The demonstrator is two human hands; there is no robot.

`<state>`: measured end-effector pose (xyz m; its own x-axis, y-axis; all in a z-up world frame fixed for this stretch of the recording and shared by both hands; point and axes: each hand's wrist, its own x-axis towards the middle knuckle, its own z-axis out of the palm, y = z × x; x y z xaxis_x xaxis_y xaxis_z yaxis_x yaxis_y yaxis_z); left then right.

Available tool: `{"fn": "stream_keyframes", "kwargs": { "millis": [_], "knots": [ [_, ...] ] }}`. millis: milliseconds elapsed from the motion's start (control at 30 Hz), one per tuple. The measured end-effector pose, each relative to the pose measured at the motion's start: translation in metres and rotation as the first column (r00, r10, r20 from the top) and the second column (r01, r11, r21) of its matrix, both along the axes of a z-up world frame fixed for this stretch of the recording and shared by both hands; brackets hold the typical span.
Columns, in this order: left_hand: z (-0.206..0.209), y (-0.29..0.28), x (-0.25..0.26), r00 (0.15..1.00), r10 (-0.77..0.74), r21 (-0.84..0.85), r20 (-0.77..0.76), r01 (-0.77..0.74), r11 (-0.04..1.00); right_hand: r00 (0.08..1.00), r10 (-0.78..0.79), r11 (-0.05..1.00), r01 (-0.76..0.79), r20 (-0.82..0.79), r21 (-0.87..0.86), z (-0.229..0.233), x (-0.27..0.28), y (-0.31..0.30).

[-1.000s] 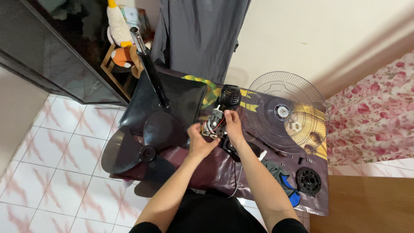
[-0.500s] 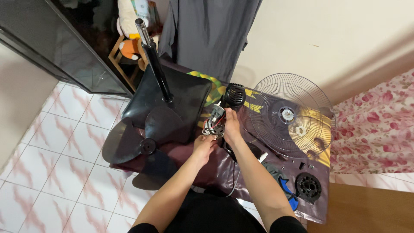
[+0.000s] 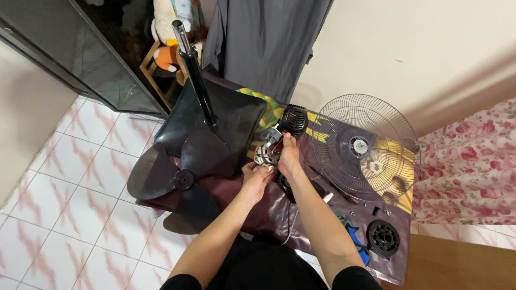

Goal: The person disassembles an electric fan by removing the motor housing and separating internal components. They use a screwdriver to loosen screws, then separate the motor casing and place the parts on the table.

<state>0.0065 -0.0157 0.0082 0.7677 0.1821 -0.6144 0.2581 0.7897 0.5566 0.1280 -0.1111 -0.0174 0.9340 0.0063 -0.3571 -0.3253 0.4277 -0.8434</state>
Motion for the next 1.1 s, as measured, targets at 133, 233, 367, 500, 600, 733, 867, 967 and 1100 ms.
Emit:
{"fn": "stream_keyframes", "kwargs": {
  "millis": [133, 233, 367, 500, 600, 733, 867, 967, 1100],
  "knots": [
    [0.021, 0.0, 0.0, 0.993, -0.112, 0.411, 0.047, 0.083, 0.908, 0.998, 0.045, 0.998, -0.047, 0.054, 0.048, 0.007, -0.001, -0.005],
    [0.045, 0.003, -0.008, 0.954, -0.292, 0.868, -0.073, 0.205, 0.453, 0.995, 0.081, 0.994, -0.085, 0.054, 0.075, 0.011, -0.002, -0.01],
    [0.077, 0.011, -0.019, 0.914, -0.399, 0.987, -0.079, 0.016, -0.159, 0.997, 0.073, 0.995, -0.074, 0.02, 0.062, 0.014, 0.001, -0.009],
    [0.092, 0.015, -0.015, 0.873, -0.485, 0.914, -0.055, -0.152, -0.377, 0.996, 0.086, 0.995, -0.086, 0.008, 0.046, 0.015, 0.003, -0.008],
    [0.089, 0.02, -0.01, 0.811, -0.555, 0.878, -0.186, -0.117, -0.464, 0.996, 0.086, 0.994, -0.085, -0.008, 0.074, 0.017, 0.001, -0.008],
    [0.083, 0.023, -0.006, 0.773, -0.609, 0.903, -0.176, -0.12, -0.413, 0.997, 0.071, 0.995, -0.073, 0.037, 0.068, 0.016, 0.0, -0.006],
    [0.09, 0.026, -0.002, 0.731, -0.63, 0.918, -0.263, -0.011, -0.396, 0.998, 0.038, 0.999, -0.04, 0.056, 0.037, 0.009, 0.002, -0.005],
    [0.095, 0.029, 0.002, 0.697, -0.634, 0.923, -0.334, 0.105, -0.37, 0.999, 0.01, 1.0, -0.01, 0.052, -0.002, 0.0, 0.006, -0.004],
    [0.088, 0.039, 0.013, 0.625, -0.651, 0.899, -0.43, 0.229, -0.374, 0.999, -0.001, 1.0, 0.001, 0.035, -0.009, -0.007, 0.01, -0.005]
  ]
}}
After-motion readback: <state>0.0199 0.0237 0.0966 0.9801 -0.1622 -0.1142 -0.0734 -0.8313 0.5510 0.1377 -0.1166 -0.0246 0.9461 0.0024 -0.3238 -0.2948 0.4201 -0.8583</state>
